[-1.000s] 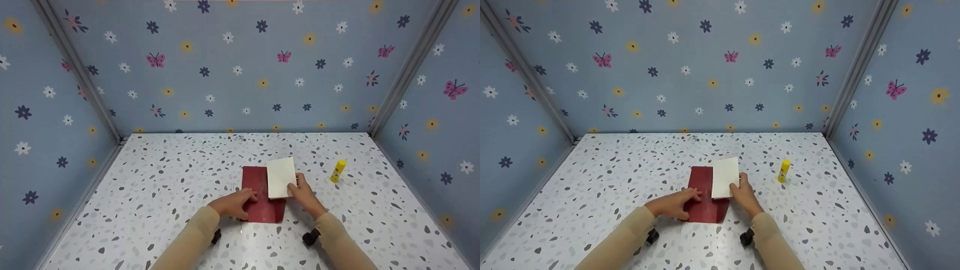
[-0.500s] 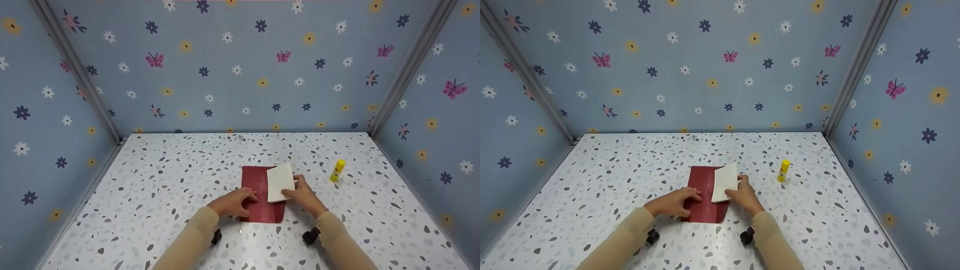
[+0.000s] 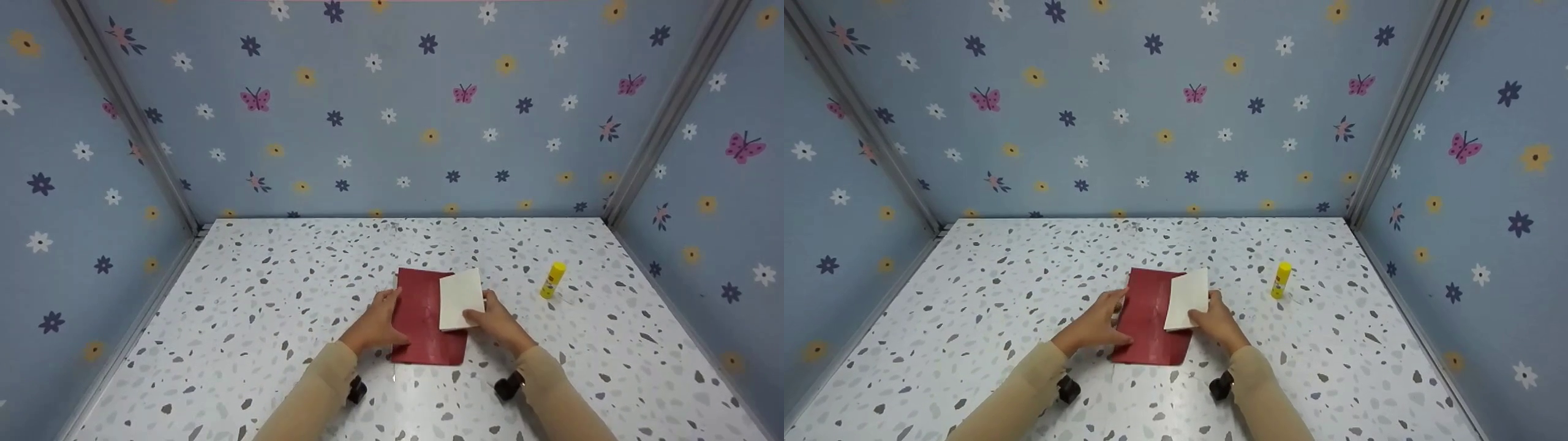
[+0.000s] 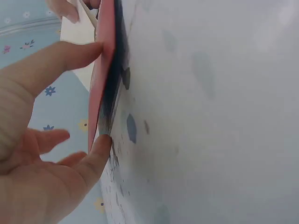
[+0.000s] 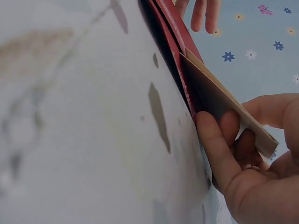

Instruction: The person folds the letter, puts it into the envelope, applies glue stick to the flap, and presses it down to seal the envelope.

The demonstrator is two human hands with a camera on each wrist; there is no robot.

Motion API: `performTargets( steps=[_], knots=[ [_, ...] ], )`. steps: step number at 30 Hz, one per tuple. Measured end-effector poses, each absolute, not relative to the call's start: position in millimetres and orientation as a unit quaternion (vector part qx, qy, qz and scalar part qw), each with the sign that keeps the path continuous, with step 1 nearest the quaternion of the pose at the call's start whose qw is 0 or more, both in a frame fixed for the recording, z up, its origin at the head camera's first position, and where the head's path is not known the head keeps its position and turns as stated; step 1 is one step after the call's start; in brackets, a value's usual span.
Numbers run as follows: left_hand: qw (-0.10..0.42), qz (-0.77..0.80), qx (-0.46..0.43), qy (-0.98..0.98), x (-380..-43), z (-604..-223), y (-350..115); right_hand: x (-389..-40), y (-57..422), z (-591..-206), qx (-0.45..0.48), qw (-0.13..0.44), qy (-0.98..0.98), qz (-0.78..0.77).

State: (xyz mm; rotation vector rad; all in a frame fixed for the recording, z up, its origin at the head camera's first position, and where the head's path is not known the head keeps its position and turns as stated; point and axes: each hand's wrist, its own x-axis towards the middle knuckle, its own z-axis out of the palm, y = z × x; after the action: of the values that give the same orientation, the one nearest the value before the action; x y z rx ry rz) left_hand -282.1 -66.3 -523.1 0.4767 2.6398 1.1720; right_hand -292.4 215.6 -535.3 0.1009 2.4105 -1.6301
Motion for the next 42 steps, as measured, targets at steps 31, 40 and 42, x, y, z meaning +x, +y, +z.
performTargets(
  steps=[31, 40, 42],
  knots=[
    [0.262, 0.784, 0.01, 0.562, -282, -552, -60, -288, 214, -541, 0.033, 0.081, 0.813, -0.576],
    [0.239, 0.814, 0.009, 0.529, -277, -550, -57, -287, 205, -539, 0.043, 0.047, 0.802, -0.594],
    [0.236, 0.819, 0.011, 0.523, -277, -549, -57, -287, 203, -537, 0.044, 0.045, 0.801, -0.595]
  ],
)
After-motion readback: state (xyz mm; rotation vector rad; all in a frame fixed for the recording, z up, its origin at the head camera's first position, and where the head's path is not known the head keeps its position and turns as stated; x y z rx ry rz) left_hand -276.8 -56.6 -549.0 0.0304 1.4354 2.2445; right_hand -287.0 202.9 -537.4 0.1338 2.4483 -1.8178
